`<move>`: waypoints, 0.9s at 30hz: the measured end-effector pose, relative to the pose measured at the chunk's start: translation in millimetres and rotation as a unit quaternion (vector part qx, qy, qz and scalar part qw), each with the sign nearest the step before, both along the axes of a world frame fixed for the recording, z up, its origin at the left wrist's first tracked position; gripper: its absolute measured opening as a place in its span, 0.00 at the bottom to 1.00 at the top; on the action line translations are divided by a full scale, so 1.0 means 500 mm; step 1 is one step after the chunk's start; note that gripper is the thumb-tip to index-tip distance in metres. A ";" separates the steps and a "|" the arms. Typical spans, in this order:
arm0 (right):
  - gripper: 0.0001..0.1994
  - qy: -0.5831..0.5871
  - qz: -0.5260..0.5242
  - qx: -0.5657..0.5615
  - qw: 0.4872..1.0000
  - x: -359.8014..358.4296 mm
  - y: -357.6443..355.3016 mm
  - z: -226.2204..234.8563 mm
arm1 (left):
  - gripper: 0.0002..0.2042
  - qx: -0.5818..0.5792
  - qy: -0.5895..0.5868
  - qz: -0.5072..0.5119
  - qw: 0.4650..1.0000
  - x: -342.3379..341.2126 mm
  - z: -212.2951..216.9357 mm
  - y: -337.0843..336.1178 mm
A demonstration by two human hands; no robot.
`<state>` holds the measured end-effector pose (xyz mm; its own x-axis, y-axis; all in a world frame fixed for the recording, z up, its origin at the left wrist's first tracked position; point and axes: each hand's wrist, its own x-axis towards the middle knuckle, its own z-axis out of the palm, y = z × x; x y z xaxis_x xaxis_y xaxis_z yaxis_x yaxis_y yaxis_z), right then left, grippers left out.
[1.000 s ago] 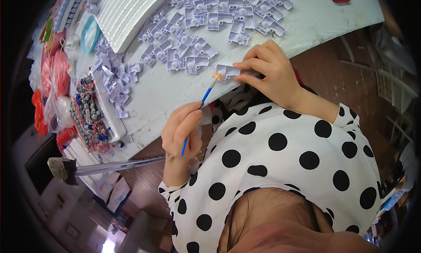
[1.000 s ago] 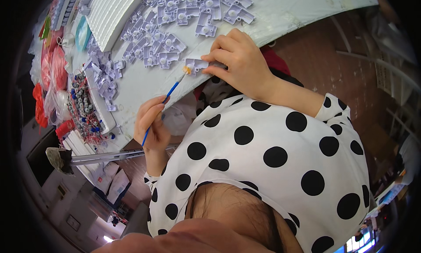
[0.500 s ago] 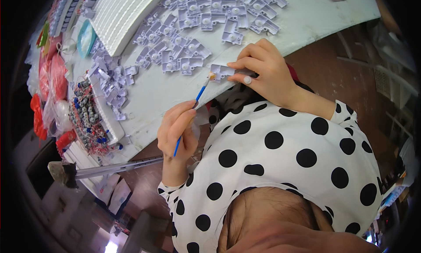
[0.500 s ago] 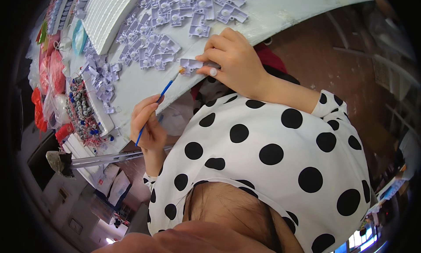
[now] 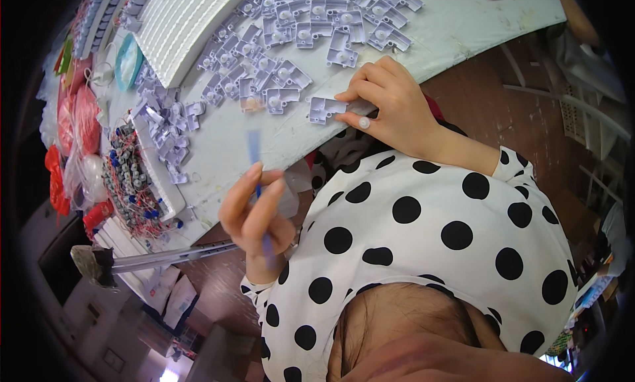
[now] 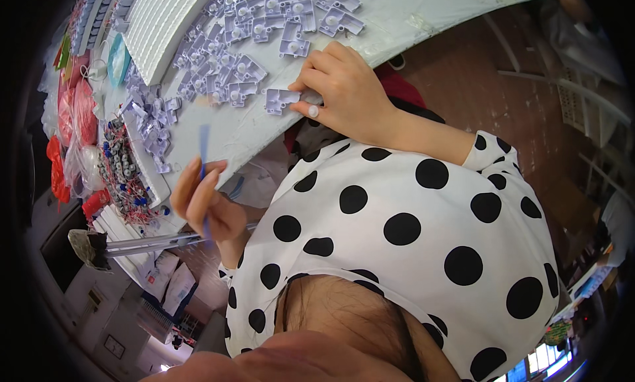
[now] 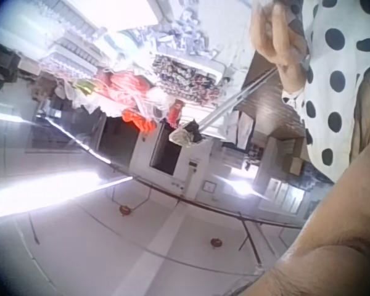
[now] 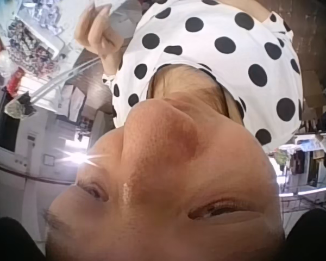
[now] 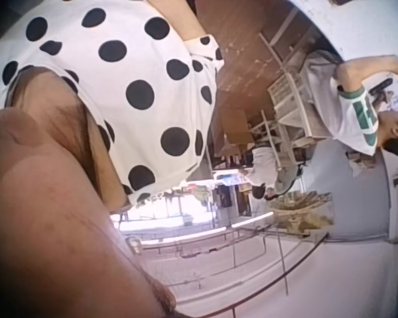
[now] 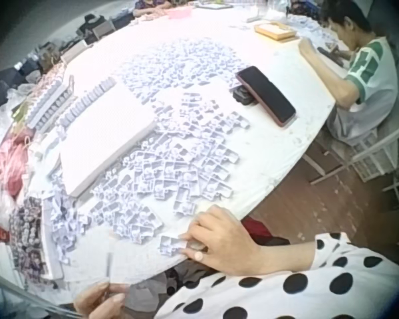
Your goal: Applying liquid with a brush and assembling small electronic components into plastic housings at a workshop table.
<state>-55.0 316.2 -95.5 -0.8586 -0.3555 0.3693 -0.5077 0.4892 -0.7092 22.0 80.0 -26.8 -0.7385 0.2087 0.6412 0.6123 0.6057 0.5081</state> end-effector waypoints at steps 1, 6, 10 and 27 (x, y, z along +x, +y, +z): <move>0.11 0.001 0.001 0.001 1.000 0.001 0.000 -0.001 | 0.09 -0.030 -0.041 -0.017 0.999 -0.004 0.010 0.018; 0.10 0.013 -0.001 -0.002 1.000 -0.001 0.000 -0.003 | 0.18 -0.093 -0.089 -0.068 0.989 -0.057 -0.035 0.083; 0.10 0.020 -0.010 -0.017 1.000 0.001 -0.001 -0.014 | 0.14 -0.060 -0.153 -0.056 0.985 -0.069 -0.061 0.114; 0.11 0.029 -0.022 -0.011 0.999 0.001 0.000 -0.016 | 0.09 -0.068 -0.148 0.027 0.986 -0.099 -0.054 0.086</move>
<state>-54.4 316.1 -103.7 -0.8504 -0.3085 0.4262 -0.5261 0.4967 -0.6903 -27.5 123.0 -53.9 -0.9011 0.2340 0.3650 0.4152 0.7083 0.5709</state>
